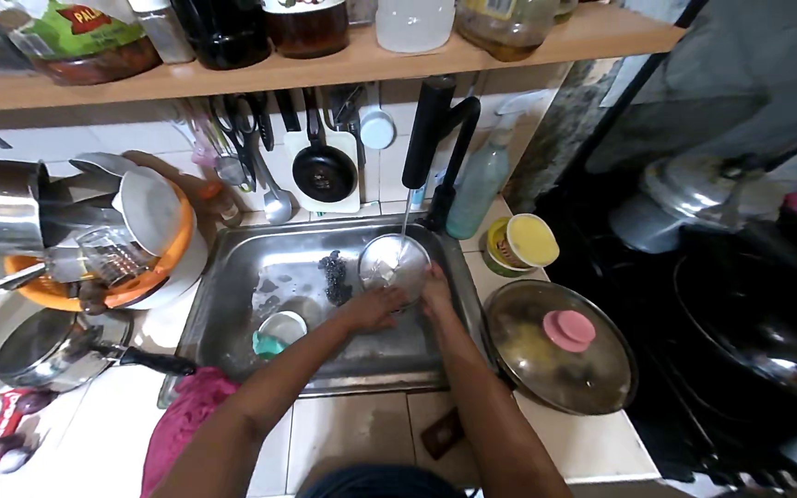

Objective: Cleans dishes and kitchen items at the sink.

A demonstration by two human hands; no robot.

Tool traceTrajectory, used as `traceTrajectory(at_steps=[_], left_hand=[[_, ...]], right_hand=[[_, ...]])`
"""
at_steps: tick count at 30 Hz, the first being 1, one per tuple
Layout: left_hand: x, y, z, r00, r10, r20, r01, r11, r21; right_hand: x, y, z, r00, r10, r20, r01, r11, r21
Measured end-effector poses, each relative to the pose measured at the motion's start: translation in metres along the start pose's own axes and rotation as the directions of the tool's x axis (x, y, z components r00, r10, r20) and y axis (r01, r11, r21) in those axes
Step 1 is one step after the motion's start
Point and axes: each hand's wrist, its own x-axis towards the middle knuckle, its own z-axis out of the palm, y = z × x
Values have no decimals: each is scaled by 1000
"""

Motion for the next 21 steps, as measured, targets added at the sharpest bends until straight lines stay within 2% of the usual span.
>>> traceTrajectory(at_steps=[3, 5, 6, 8, 9, 11, 12, 13, 15, 16, 18, 21], left_hand=[[-18, -15, 0, 961, -187, -203, 213, 970, 115], [-23, -24, -9, 907, -210, -366, 276, 951, 140], [-25, -26, -14, 879, -170, -445, 262, 953, 153], [-26, -29, -28, 829, -35, -559, 140, 979, 147], [-26, -29, -38, 825, 11, -565, 71, 990, 124], [-27, -26, -60, 865, 37, -500, -30, 999, 21], [-27, -25, -69, 882, 40, -469, -63, 998, -32], [-26, -25, -74, 889, 33, -457, -78, 994, -80], [-24, -20, -80, 902, -73, -425, -27, 974, -225], [-22, -19, -81, 891, -132, -435, -4, 954, -299], [-14, -14, -79, 838, -286, -466, 65, 898, -435], [4, -13, -80, 728, -493, -476, 143, 788, -599]], right_hand=[[11, 6, -12, 999, -41, -10, 41, 999, -15], [16, 9, -13, 999, -43, 5, 43, 998, -56], [16, 9, -12, 1000, -26, 14, 27, 996, -83], [12, 7, -8, 997, 67, 37, -59, 982, -179], [10, 6, -7, 988, 143, 62, -126, 966, -226], [10, 6, -8, 944, 292, 152, -250, 937, -244], [10, 6, -9, 913, 360, 193, -329, 928, -176], [9, 8, -11, 885, 406, 226, -412, 911, -25], [9, 10, -17, 858, 421, 295, -509, 781, 363], [10, 10, -17, 871, 376, 315, -488, 732, 476], [16, 11, -16, 931, 220, 290, -356, 722, 594], [23, 11, -18, 971, -7, 239, -147, 771, 620]])
